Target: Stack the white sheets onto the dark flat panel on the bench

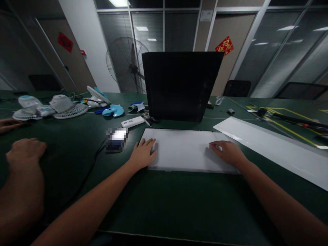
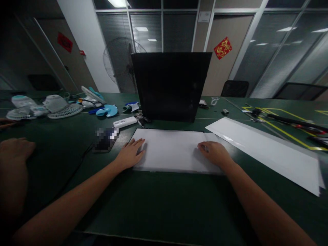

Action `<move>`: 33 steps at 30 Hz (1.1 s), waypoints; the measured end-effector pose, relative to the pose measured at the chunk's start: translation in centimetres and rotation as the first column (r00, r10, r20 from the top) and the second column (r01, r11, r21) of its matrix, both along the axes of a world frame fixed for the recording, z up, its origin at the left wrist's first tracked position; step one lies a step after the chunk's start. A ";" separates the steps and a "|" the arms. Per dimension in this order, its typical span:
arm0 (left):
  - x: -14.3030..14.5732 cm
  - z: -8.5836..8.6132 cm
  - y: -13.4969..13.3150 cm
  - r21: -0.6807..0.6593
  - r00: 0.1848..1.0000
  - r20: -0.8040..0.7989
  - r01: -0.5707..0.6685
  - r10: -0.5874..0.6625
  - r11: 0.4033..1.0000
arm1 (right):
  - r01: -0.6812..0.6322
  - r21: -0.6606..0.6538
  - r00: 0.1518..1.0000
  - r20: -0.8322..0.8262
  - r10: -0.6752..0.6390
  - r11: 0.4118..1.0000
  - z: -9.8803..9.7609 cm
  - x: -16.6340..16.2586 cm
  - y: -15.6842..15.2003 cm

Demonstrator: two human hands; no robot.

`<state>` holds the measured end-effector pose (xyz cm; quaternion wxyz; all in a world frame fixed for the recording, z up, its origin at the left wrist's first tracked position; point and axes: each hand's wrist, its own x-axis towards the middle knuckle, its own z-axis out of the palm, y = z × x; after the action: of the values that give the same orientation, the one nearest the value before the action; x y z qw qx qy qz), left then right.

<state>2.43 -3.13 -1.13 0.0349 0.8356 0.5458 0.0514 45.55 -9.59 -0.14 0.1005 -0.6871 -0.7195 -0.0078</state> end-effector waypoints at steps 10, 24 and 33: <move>-0.3 -0.1 0.5 -0.018 0.995 0.060 -0.082 0.083 0.996 | -0.295 -0.009 0.944 -0.160 0.290 0.955 -1.0 -2.4 -0.5; -0.8 -0.9 1.1 0.049 0.997 -0.058 -0.050 0.053 0.998 | 0.531 0.056 0.847 0.013 -0.532 0.846 -5.1 12.2 1.7; -0.7 -0.8 0.9 0.075 0.997 -0.025 -0.075 0.077 0.994 | 0.653 0.032 0.748 0.129 -0.651 0.757 -4.4 11.6 1.8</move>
<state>1.75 -2.26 -1.97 -0.0058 0.8156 0.5753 0.0612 57.12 -7.80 -4.54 0.0385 -0.8934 -0.4400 -0.0824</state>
